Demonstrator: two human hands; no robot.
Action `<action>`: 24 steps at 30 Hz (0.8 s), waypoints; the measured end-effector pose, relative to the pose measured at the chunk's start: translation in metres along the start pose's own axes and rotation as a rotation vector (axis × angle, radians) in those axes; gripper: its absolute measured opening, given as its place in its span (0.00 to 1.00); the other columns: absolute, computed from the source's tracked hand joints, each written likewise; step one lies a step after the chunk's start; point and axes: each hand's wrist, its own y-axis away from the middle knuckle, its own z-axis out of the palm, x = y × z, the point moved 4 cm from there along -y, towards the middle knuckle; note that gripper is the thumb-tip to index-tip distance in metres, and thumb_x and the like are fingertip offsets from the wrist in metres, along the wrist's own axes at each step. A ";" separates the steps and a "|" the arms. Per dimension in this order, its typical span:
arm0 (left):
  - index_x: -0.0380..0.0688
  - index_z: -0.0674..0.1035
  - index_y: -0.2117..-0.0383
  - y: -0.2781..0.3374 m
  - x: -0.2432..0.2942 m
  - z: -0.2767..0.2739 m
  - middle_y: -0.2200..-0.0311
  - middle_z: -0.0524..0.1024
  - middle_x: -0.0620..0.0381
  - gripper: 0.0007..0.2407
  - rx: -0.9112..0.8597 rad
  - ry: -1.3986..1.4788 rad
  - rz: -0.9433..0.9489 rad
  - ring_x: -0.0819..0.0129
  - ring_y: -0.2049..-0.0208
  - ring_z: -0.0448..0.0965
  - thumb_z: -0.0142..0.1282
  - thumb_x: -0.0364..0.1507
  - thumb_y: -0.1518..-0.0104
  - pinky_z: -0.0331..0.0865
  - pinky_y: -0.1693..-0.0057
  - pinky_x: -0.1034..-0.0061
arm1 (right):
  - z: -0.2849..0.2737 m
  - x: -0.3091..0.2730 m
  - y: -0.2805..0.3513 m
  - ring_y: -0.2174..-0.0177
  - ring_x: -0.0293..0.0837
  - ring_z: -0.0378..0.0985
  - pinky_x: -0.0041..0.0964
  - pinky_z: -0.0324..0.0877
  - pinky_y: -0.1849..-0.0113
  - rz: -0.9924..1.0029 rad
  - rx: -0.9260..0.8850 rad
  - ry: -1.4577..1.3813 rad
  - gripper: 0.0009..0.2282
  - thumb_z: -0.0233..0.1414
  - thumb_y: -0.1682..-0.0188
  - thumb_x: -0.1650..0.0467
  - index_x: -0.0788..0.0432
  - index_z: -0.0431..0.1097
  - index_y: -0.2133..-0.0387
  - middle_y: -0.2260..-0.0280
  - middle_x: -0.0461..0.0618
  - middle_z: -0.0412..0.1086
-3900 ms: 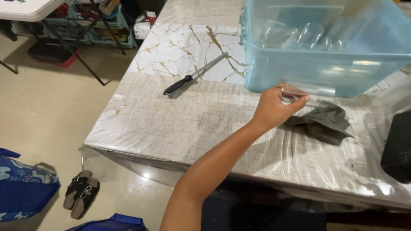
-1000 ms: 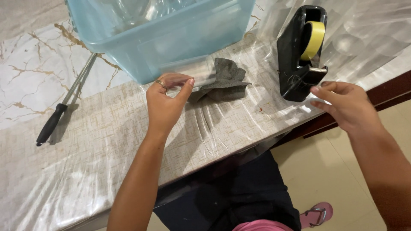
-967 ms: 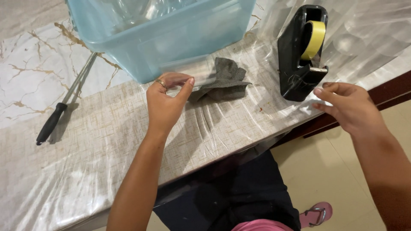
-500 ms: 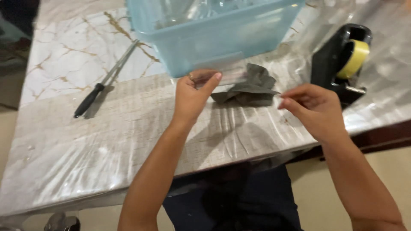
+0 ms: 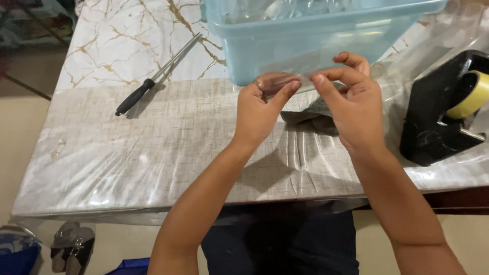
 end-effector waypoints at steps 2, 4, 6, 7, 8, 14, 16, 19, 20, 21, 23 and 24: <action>0.34 0.81 0.56 0.001 0.002 0.001 0.58 0.84 0.51 0.10 -0.018 -0.001 0.033 0.68 0.53 0.85 0.62 0.27 0.40 0.79 0.45 0.75 | 0.003 0.006 -0.001 0.41 0.38 0.63 0.29 0.69 0.47 0.093 -0.027 -0.318 0.02 0.59 0.47 0.74 0.61 0.78 0.65 0.41 0.50 0.57; 0.33 0.81 0.56 0.003 0.003 0.000 0.58 0.84 0.50 0.10 -0.024 0.006 0.039 0.67 0.53 0.85 0.62 0.27 0.39 0.79 0.45 0.75 | 0.007 0.007 -0.001 0.41 0.40 0.63 0.30 0.68 0.48 0.126 -0.020 -0.298 0.02 0.59 0.47 0.74 0.61 0.78 0.65 0.40 0.51 0.57; 0.32 0.81 0.55 0.003 0.004 0.000 0.57 0.84 0.50 0.10 -0.033 0.012 0.046 0.67 0.53 0.85 0.62 0.26 0.39 0.79 0.45 0.75 | 0.010 0.009 -0.001 0.42 0.41 0.64 0.31 0.67 0.50 0.156 -0.010 -0.278 0.02 0.59 0.48 0.74 0.61 0.77 0.65 0.38 0.51 0.57; 0.32 0.81 0.55 0.003 0.003 0.000 0.57 0.84 0.50 0.10 -0.045 0.009 0.050 0.67 0.53 0.85 0.61 0.26 0.39 0.79 0.45 0.75 | 0.010 0.009 -0.001 0.40 0.41 0.64 0.32 0.68 0.46 0.132 -0.007 -0.283 0.03 0.59 0.47 0.73 0.62 0.78 0.65 0.38 0.52 0.56; 0.32 0.81 0.54 0.003 0.003 0.000 0.56 0.83 0.50 0.10 -0.057 0.005 0.053 0.67 0.53 0.85 0.61 0.26 0.39 0.79 0.45 0.75 | 0.011 0.009 -0.001 0.39 0.40 0.64 0.33 0.69 0.43 0.108 -0.005 -0.287 0.03 0.59 0.47 0.73 0.62 0.78 0.65 0.38 0.53 0.56; 0.32 0.80 0.53 0.004 0.001 0.001 0.56 0.83 0.50 0.11 -0.062 -0.008 0.053 0.67 0.53 0.85 0.61 0.26 0.38 0.79 0.44 0.75 | 0.015 0.002 0.001 0.48 0.39 0.69 0.32 0.71 0.51 0.134 0.039 -0.215 0.04 0.59 0.48 0.72 0.61 0.78 0.65 0.38 0.51 0.56; 0.31 0.80 0.54 0.004 0.001 0.001 0.55 0.83 0.50 0.11 -0.063 -0.002 0.057 0.67 0.53 0.85 0.61 0.27 0.39 0.79 0.45 0.75 | 0.016 0.000 0.003 0.47 0.38 0.68 0.30 0.69 0.53 0.108 0.050 -0.164 0.04 0.59 0.47 0.72 0.61 0.79 0.64 0.38 0.51 0.58; 0.31 0.81 0.54 0.005 0.002 0.002 0.55 0.82 0.51 0.12 -0.059 -0.010 0.069 0.66 0.53 0.85 0.62 0.27 0.39 0.80 0.45 0.75 | 0.017 0.000 0.004 0.47 0.36 0.67 0.28 0.66 0.55 0.081 0.063 -0.122 0.05 0.60 0.47 0.71 0.61 0.79 0.64 0.40 0.51 0.60; 0.32 0.81 0.55 0.005 0.001 0.002 0.55 0.81 0.52 0.12 -0.055 -0.023 0.076 0.67 0.53 0.85 0.62 0.28 0.40 0.80 0.46 0.75 | 0.017 0.001 0.004 0.48 0.35 0.66 0.27 0.65 0.56 0.079 0.064 -0.129 0.05 0.60 0.47 0.70 0.61 0.79 0.64 0.40 0.50 0.60; 0.32 0.81 0.55 0.005 0.002 0.002 0.55 0.81 0.52 0.12 -0.055 -0.023 0.076 0.67 0.53 0.85 0.62 0.28 0.40 0.80 0.46 0.75 | 0.018 0.003 0.005 0.48 0.35 0.66 0.27 0.65 0.56 0.079 0.064 -0.129 0.05 0.60 0.47 0.70 0.61 0.79 0.64 0.40 0.50 0.60; 0.35 0.83 0.56 0.006 0.005 0.002 0.54 0.79 0.53 0.12 -0.045 -0.095 0.112 0.68 0.54 0.84 0.63 0.30 0.41 0.80 0.47 0.76 | 0.019 0.006 0.005 0.50 0.35 0.66 0.27 0.64 0.55 0.077 0.087 -0.143 0.05 0.60 0.47 0.71 0.61 0.79 0.63 0.40 0.50 0.61; 0.35 0.83 0.56 0.006 0.006 0.003 0.54 0.79 0.53 0.12 -0.044 -0.096 0.113 0.68 0.54 0.84 0.63 0.30 0.41 0.80 0.47 0.76 | 0.019 0.006 0.005 0.50 0.35 0.66 0.27 0.64 0.55 0.076 0.086 -0.144 0.05 0.60 0.47 0.71 0.61 0.79 0.63 0.40 0.50 0.61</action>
